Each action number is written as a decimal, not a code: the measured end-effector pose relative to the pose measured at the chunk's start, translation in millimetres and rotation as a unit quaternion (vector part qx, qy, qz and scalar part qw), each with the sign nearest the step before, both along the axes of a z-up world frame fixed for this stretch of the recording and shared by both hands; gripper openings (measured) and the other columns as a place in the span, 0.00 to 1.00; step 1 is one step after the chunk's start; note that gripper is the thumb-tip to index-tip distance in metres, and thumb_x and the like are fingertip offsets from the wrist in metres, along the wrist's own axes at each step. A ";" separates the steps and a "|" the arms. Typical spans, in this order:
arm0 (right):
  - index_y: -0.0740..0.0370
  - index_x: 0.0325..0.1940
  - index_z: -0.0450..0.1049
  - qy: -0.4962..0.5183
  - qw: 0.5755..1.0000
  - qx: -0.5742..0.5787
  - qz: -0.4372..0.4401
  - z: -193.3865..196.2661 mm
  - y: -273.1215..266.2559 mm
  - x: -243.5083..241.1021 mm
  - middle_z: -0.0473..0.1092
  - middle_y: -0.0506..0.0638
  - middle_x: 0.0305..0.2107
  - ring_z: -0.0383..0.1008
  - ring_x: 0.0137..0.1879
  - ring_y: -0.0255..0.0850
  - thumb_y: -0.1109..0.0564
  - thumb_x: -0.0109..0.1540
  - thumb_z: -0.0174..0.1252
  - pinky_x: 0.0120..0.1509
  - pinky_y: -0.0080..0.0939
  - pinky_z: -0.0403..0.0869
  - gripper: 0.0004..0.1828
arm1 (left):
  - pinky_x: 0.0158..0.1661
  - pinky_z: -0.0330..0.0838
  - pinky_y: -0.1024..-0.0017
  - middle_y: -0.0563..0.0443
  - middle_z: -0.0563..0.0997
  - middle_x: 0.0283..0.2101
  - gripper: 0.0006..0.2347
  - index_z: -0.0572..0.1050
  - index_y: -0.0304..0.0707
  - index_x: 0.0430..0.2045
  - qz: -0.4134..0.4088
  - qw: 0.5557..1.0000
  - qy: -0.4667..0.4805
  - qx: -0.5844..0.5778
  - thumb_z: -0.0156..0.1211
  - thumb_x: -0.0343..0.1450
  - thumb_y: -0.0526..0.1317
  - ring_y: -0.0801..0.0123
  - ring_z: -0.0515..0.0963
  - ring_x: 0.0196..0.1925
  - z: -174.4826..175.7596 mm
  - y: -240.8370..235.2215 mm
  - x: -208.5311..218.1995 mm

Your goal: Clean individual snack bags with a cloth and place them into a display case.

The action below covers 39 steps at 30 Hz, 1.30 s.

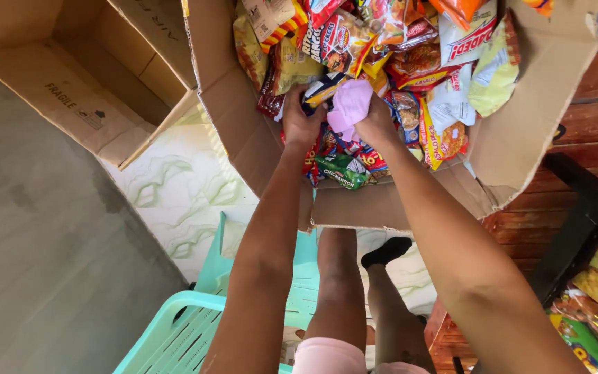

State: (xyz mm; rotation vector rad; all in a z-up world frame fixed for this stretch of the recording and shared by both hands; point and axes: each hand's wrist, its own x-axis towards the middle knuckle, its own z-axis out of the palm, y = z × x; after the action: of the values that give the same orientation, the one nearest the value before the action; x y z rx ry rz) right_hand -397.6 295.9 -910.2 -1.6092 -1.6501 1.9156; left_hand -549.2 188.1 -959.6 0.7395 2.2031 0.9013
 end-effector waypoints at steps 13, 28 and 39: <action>0.62 0.59 0.72 -0.032 0.998 0.035 -0.034 -6.1 -13.0 29.4 0.76 0.56 0.47 0.79 0.52 0.46 0.41 0.68 0.58 0.53 0.43 0.74 0.26 | 0.41 0.73 0.72 0.45 0.82 0.43 0.23 0.71 0.32 0.52 0.111 0.947 -0.301 -0.015 0.69 0.69 0.48 0.69 0.78 0.40 63.6 9.0 -4.3; 0.64 0.49 0.78 0.023 0.990 0.006 -0.136 256.7 -40.1 175.0 0.77 0.46 0.39 0.75 0.44 0.32 0.51 0.59 0.72 0.47 0.38 0.75 0.20 | 0.56 0.71 0.70 0.51 0.80 0.52 0.21 0.70 0.35 0.59 -0.017 0.878 -0.475 0.045 0.62 0.73 0.45 0.71 0.78 0.54 284.5 11.4 112.9; 0.60 0.48 0.78 -0.052 0.918 0.393 0.033 667.7 -108.7 297.1 0.77 0.53 0.45 0.77 0.55 0.50 0.64 0.47 0.69 0.57 0.45 0.74 0.24 | 0.58 0.71 0.69 0.50 0.78 0.59 0.29 0.66 0.39 0.65 -0.426 0.760 -0.490 0.011 0.66 0.69 0.48 0.68 0.76 0.61 630.2 2.2 189.0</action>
State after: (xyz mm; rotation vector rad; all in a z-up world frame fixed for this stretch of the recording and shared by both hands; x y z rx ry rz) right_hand -100.5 187.2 -242.5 -1.3171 -2.1366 0.9480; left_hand -360.2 190.3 -329.4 0.8728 0.7667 0.5829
